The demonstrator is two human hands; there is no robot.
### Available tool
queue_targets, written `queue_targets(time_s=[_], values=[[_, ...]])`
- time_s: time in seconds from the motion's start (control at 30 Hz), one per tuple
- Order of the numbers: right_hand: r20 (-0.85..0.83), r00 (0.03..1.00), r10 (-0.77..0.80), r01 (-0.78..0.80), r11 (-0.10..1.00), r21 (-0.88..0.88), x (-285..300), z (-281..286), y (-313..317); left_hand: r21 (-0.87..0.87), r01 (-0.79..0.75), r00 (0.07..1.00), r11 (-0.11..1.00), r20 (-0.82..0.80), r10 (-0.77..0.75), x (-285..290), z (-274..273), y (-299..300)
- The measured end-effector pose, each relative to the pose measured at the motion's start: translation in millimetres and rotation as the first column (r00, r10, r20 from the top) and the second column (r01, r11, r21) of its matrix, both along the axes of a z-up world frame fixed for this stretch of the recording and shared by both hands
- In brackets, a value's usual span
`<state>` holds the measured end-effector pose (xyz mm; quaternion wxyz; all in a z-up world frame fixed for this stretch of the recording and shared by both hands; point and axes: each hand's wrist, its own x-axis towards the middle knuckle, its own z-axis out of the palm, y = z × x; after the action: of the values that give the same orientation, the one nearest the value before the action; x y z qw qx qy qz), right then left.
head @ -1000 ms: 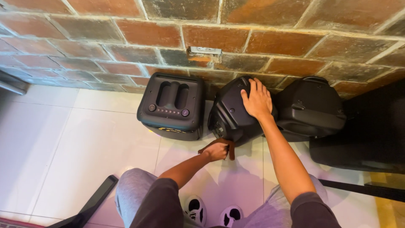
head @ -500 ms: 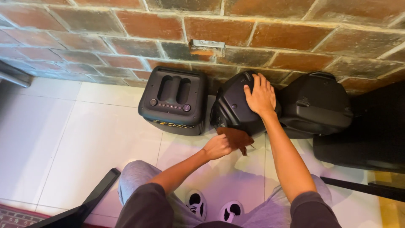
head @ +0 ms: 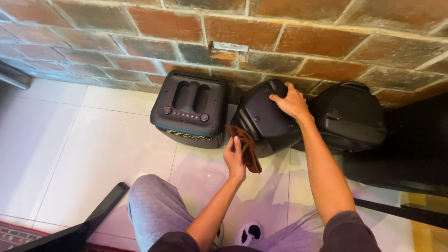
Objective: Wiping down speakers and a surface with a cloth.
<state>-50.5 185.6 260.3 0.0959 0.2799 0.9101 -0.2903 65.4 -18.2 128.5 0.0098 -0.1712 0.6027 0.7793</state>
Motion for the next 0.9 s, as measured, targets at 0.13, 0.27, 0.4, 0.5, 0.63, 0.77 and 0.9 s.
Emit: queue_targets(time_s=[0.13, 0.27, 0.4, 0.5, 0.63, 0.77, 0.9], values=[[-0.041, 0.999, 0.021, -0.025, 0.995, -0.099, -11, -48, 45, 0.182, 0.038, 0.999, 0.983, -0.013, -0.037, -16, 4, 0], [-0.013, 1.000, 0.009, -0.012, 0.973, -0.232, -12, -59, 62, 0.031, 0.103, 0.992, 0.994, 0.070, -0.105, -31, 5, 3], [0.000, 0.999, -0.037, 0.035, 0.952, -0.305, -7, -59, 62, -0.127, 0.144, 0.989, 0.981, 0.054, -0.138, -43, 4, 3], [-0.030, 0.997, -0.070, 0.057, 0.944, -0.325, -3, -68, 63, -0.099, 0.121, 0.986, 0.988, 0.123, -0.109, -53, 10, 1], [-0.063, 0.989, -0.132, 0.097, 0.911, -0.400, 12, -78, 66, -0.236, 0.132, 0.987, 0.963, 0.120, -0.106, -70, 6, 1], [-0.037, 0.971, -0.236, 0.187, 0.846, -0.499, 29, -82, 66, -0.420, 0.156, 0.987, 0.894, 0.105, -0.123, -96, -1, -2], [-0.010, 0.949, -0.316, 0.241, 0.742, -0.625, 50, -106, 78, -0.584, 0.225, 0.974, 0.780, 0.147, -0.171, -124, -10, -3]])
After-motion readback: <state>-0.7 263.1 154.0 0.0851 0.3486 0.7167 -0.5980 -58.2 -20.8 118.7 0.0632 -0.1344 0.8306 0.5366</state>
